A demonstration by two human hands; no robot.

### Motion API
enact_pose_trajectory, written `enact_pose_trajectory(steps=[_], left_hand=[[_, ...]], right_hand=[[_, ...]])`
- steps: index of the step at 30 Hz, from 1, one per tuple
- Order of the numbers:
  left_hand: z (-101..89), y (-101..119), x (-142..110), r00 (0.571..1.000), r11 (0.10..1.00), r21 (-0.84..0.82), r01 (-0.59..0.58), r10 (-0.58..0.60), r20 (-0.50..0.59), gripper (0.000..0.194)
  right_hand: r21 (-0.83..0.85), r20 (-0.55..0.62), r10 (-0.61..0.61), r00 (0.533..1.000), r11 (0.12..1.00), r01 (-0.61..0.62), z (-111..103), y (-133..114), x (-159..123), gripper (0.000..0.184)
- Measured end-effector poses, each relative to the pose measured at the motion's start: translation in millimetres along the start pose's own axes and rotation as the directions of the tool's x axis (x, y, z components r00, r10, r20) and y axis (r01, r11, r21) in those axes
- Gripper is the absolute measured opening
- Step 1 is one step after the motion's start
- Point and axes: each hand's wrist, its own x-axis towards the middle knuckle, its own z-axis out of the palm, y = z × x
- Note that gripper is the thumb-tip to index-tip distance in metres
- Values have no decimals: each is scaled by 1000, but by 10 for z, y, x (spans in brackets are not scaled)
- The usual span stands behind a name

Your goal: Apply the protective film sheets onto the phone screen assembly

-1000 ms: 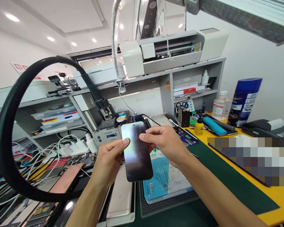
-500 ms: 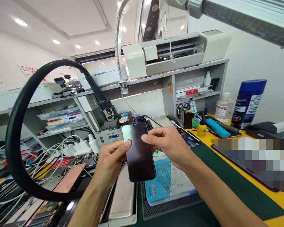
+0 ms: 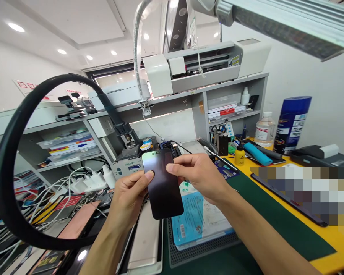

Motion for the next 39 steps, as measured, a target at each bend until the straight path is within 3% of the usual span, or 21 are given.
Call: enact_pose_trajectory(steps=[21,34,39], left_hand=[[36,77,-1,996,996,-91,4,3,84,20],[43,19,-13,999,1000,9,-28,28,-24,40],[31,53,-18,999,999,33,-30,31,-15,41]], right_hand=[[-33,-17,-22,1000,999,22,7,3,-4,13],[-46,-45,-22,999,999,20,22,21,-9,17],[-55,-33,-18,999,998,16,28,8,-13,19]])
